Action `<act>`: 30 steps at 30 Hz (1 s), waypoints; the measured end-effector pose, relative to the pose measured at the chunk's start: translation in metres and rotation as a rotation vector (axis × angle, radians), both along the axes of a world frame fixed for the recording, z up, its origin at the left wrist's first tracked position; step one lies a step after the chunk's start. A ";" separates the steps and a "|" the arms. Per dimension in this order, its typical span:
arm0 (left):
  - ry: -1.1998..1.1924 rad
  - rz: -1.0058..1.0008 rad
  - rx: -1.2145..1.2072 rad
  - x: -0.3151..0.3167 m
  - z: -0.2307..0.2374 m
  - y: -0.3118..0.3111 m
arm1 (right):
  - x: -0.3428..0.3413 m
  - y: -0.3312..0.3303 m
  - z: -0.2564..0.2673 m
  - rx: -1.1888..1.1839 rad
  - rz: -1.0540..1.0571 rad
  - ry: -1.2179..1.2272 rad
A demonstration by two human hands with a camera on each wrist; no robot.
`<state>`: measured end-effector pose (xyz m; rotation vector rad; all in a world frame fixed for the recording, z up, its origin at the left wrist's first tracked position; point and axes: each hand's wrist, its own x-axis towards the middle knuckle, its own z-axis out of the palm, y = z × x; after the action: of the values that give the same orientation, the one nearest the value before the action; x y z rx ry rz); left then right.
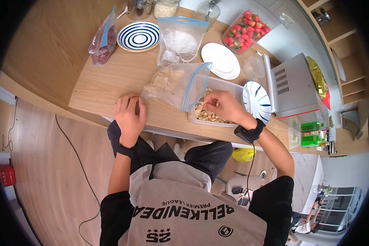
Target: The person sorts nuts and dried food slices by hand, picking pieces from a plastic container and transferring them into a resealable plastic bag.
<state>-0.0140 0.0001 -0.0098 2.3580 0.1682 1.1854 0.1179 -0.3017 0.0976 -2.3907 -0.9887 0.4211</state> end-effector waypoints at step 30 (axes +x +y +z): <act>-0.005 0.004 0.020 0.001 0.002 -0.001 | 0.010 -0.041 0.006 0.836 -0.427 1.381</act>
<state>-0.0128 -0.0007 -0.0082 2.3729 0.1600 1.2006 0.1282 -0.3428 0.1040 -1.0262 0.0486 1.0052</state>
